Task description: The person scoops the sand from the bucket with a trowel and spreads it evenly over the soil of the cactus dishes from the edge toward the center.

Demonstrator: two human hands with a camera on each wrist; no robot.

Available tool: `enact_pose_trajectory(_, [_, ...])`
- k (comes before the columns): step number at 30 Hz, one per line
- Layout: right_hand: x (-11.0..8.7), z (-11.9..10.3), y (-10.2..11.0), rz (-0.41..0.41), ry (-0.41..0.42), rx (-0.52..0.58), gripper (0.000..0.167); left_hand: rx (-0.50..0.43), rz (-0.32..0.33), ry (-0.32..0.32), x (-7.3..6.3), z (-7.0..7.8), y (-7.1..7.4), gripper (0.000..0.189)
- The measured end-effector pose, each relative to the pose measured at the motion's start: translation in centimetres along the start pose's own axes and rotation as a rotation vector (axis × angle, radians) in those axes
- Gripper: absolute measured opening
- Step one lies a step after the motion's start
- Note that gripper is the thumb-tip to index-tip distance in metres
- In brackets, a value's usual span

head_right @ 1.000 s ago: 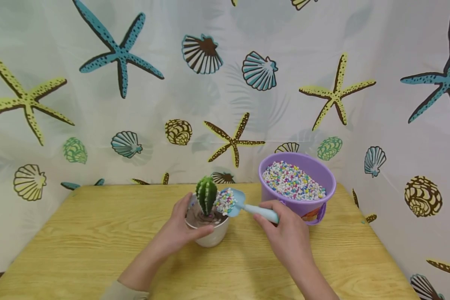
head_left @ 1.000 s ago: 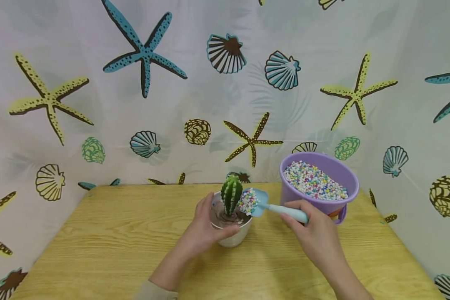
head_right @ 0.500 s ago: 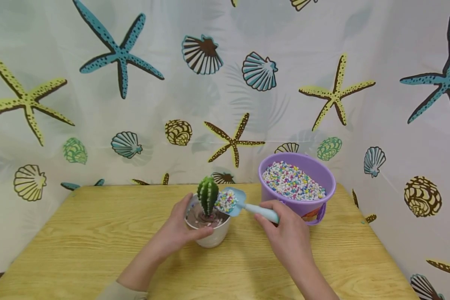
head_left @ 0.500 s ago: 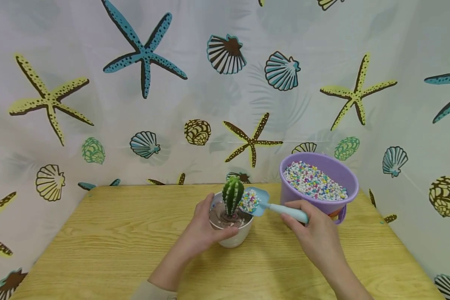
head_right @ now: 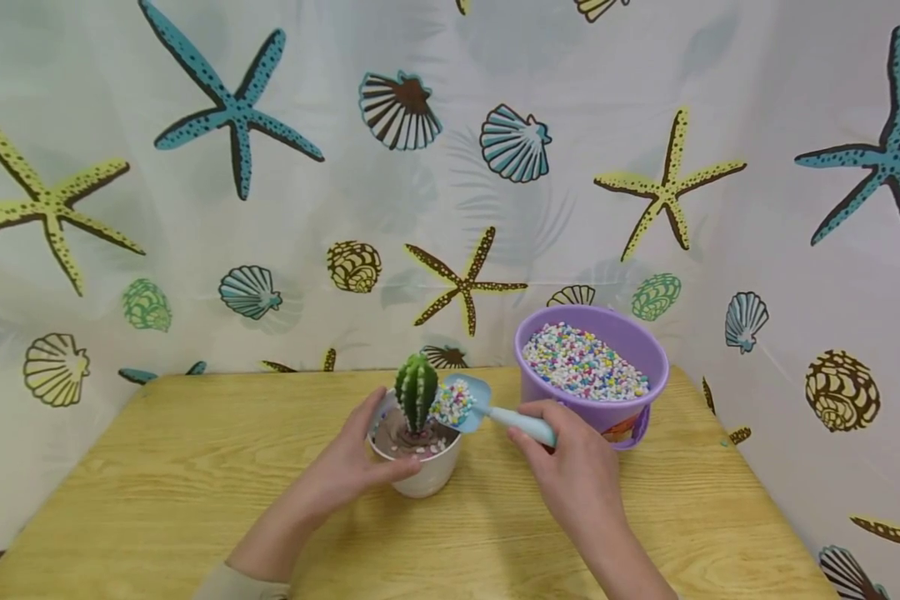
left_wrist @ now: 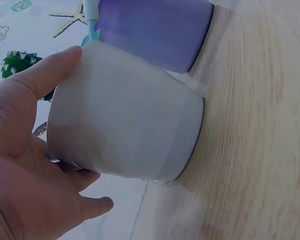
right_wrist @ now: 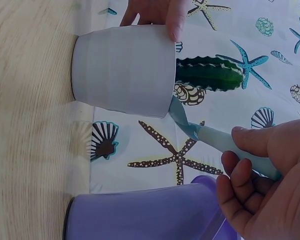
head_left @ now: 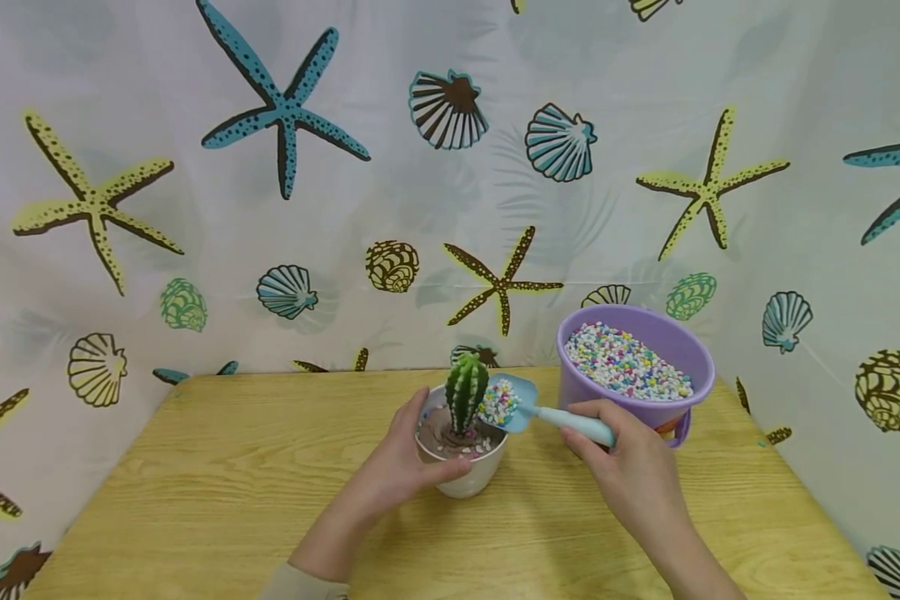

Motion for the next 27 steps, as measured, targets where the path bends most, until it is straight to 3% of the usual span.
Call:
enact_pose_trajectory(7, [-0.07, -0.32, 0.21, 0.024, 0.048, -0.02, 0.024, -0.008, 0.028, -0.003, 0.14, 0.09, -0.18, 0.131])
enact_pose_trajectory(18, [-0.09, -0.67, 0.44, 0.038, 0.087, -0.049, 0.026, 0.086, 0.1, -0.02, 0.15, 0.3, -0.56, 0.13])
enact_pose_trajectory(27, [-0.05, -0.86, 0.7, 0.043, 0.088, -0.064, 0.027, 0.025, 0.014, -0.016, 0.2, -0.01, -0.54, 0.13])
Point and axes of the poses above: each hand's wrist, its own x-axis towards the middle knuckle, its own y-axis out of the back of the hand, z = x × y, the point moved 10 cm from there along x, towards the middle knuckle, and after that the axes turned 13 degrees about x, right-handed, at the moved point
